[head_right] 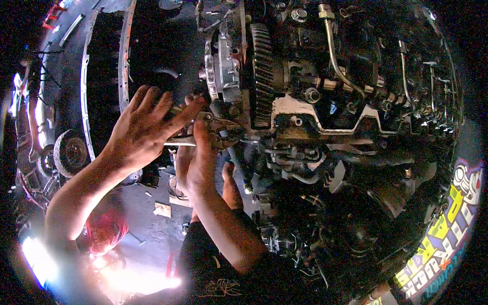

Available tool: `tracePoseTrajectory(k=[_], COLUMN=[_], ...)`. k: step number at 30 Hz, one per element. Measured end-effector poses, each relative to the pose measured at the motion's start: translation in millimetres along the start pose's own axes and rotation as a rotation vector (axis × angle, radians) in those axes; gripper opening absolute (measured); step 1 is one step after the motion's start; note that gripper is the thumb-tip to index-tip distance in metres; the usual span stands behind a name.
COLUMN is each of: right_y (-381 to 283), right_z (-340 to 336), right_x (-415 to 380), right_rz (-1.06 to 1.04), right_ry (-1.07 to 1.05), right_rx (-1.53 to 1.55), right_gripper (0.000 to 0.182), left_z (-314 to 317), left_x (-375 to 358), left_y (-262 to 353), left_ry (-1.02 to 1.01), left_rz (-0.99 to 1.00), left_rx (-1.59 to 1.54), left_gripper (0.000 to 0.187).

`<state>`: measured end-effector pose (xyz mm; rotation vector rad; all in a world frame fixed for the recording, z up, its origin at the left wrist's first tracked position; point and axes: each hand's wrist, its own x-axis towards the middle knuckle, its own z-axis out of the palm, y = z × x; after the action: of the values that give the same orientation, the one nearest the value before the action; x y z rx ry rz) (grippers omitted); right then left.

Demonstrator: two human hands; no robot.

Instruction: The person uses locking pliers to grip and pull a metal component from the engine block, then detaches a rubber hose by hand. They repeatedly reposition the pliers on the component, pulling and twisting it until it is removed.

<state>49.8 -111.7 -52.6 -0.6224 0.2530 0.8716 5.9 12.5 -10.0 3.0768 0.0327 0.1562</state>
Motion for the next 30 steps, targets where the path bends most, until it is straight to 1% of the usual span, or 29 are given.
tracePoseTrajectory(k=[4,7,8,10,11,13,14,17,18,19,21,22,23,25,28,30], right_y=[7.2,10.0,9.9,12.5,12.2,13.0,13.5,24.8,25.7,24.8,22.4,20.7,20.2,20.0,20.2,21.0], right_z=[12.7,19.3,23.4,18.6,16.1,20.5,21.9,-0.6,12.3,17.5,21.6,23.4,24.4,25.3,24.8,25.3], right_x=[13.0,12.5,13.9,17.3,18.4,19.6,20.8,28.5,30.7,29.8,31.4,29.8,28.6,29.8,30.0,30.1], right_rz=[-0.061,-0.007,-0.016,0.018,0.029,-0.009,-0.026,-0.124,-0.235,-0.292,-0.274,-0.26,-0.248,-0.292,-0.307,-0.311], right_ry=[-0.032,0.004,0.065,-0.012,-0.049,0.026,0.062,-0.016,0.013,-0.06,-0.073,-0.077,-0.021,-0.044,-0.006,0.006], right_rx=[0.115,0.242,0.269,0.324,0.347,0.37,0.382,0.46,0.474,0.468,0.449,0.437,0.436,0.358,0.331,0.33], right_gripper=[0.051,0.053,0.049,0.044,0.042,0.039,0.039,0.037,0.036,0.03,0.033,0.031,0.03,0.029,0.029,0.032], left_z=[-0.2,-1.9,-1.3,1.0,0.0,-7.4,-10.0,-34.5,-36.3,-41.2,-24.1,-13.9,-0.9,16.5,19.1,17.3], left_x=[0.1,2.6,1.8,0.5,0.0,-2.2,-3.8,-11.4,-22.4,-29.4,-55.9,-53.9,-53.9,-48.8,-44.5,-55.5], left_y=[2.5,2.8,2.4,2.3,2.3,-0.2,-1.4,-4.5,-14.3,-25.7,-44.3,-42.4,-43.4,-43.7,-44.0,-40.2], left_ry=[-0.043,0.01,0.025,0.058,0.017,-0.059,-0.06,-0.11,-0.066,-0.006,0.125,0.273,0.254,0.201,0.196,0.1], left_rz=[-0.055,-0.07,-0.064,-0.048,-0.045,-0.038,-0.05,-0.165,-0.195,-0.2,-0.609,-0.74,-0.728,-0.737,-0.678,-0.704], left_rx=[-0.027,-0.008,-0.003,0.004,-0.03,-0.096,-0.11,-0.287,-0.435,-0.496,-1.111,-1.408,-1.449,-1.558,-1.574,-1.419], left_gripper=[0.073,0.076,0.077,0.078,0.077,0.075,0.077,0.082,0.087,0.081,0.066,0.036,0.025,0.032,0.029,0.029])
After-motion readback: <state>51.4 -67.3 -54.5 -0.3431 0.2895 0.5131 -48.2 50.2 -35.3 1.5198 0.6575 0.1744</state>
